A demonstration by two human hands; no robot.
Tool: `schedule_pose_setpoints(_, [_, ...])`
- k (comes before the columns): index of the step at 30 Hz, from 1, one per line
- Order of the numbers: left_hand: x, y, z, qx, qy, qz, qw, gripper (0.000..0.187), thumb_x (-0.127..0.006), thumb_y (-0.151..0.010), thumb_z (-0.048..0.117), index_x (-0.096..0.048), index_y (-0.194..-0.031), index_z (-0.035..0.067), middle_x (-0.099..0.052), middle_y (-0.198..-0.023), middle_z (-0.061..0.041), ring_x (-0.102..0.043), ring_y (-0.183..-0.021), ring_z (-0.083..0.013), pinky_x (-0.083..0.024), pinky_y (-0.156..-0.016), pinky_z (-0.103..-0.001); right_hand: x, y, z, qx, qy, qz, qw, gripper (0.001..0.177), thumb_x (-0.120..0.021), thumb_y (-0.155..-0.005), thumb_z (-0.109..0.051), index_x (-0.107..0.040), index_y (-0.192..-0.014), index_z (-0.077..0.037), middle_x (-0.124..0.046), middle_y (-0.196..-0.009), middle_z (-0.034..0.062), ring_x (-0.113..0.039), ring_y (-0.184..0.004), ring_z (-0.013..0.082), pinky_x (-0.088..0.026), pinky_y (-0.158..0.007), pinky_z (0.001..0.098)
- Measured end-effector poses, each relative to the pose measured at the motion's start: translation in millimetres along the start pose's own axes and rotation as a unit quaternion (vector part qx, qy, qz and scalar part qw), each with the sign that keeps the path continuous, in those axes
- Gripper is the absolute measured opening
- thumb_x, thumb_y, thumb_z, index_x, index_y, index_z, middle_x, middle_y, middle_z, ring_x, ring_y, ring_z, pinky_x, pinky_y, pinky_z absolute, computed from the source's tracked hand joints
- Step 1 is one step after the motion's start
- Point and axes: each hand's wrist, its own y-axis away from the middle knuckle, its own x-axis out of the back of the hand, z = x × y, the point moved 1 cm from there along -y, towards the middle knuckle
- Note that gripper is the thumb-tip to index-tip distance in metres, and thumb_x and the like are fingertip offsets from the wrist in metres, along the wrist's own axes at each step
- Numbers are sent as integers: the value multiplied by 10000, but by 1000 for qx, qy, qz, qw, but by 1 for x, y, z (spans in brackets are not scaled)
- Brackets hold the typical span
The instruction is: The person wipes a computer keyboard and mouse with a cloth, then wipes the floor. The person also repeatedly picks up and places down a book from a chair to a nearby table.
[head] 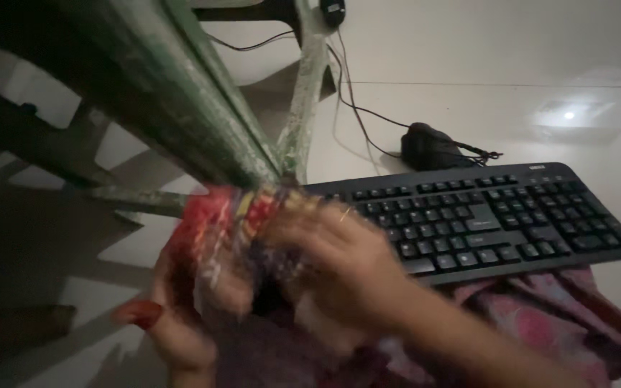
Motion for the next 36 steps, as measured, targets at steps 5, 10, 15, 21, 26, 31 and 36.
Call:
schedule_pose_setpoints(5, [2, 5, 14, -92, -214, -47, 971, 1261, -77, -831, 949, -461, -1478, -64, -491, -1578, -227, -411, -1509, -334, -233, -1245, -499, 14, -47, 35, -41, 144, 20, 989, 428, -742, -842, -93, -671, -1265, -90, -666, -1258, 139, -679, -1034, 345, -566, -825, 444])
schedule_pose_setpoints(10, [-14, 6, 15, -83, -107, -45, 990, 1294, -80, -803, 951, -465, -1473, -88, -484, -1579, -229, -409, -1499, -346, -231, -1259, -509, -16, -18, 14, -8, 26, -152, 988, 447, -656, -768, -47, -679, -1208, -122, -678, -1225, 94, -676, -1028, 340, -566, -829, 446])
schedule_pose_setpoints(15, [-14, 6, 31, -133, -211, -51, 967, 1326, -22, -813, 955, -453, -1486, -103, -514, -1563, -225, -429, -1502, -336, -223, -1262, -483, -23, 49, -21, 134, -49, -267, 953, 436, -636, -852, -222, -685, -1268, -102, -651, -1330, 136, -645, -1069, 331, -448, -856, 590])
schedule_pose_setpoints(21, [-39, 4, 35, -201, -177, -175, 947, 1046, -269, -991, 845, -588, -1393, -66, -642, -1452, -245, -511, -1496, -380, -283, -1349, -493, 0, 103, -11, 81, -141, -303, 939, 391, -545, -1016, -221, -663, -1377, -129, -639, -1431, 93, -646, -1243, 261, -523, -1040, 426])
schedule_pose_setpoints(26, [-75, 13, 57, -234, -391, -203, 867, 866, -287, -1017, 747, -704, -1277, 34, -648, -1447, -183, -499, -1480, -391, -362, -1208, -488, 79, 126, 30, 7, -54, -305, 951, 507, -711, -966, -318, -654, -1443, -154, -630, -1489, 66, -586, -1278, 280, -425, -1022, 462])
schedule_pose_setpoints(31, [-98, 17, 67, -227, -426, -229, 845, 698, -433, -1016, 629, -721, -1259, 42, -649, -1441, -172, -490, -1462, -391, -338, -1188, -502, 149, 152, 78, -187, 268, -189, 926, 881, -765, -733, -550, -520, -1515, -226, -541, -1566, 33, -458, -1437, 302, -372, -1109, 481])
schedule_pose_setpoints(36, [-107, 20, 68, -226, -435, -236, 839, 558, -552, -1002, 513, -726, -1222, 30, -650, -1421, -183, -495, -1443, -387, -359, -1164, -489, 127, 154, 103, -128, 355, -138, 916, 1066, -789, -626, -557, -417, -1540, -155, -414, -1587, 172, -378, -1405, 394, -226, -1130, 598])
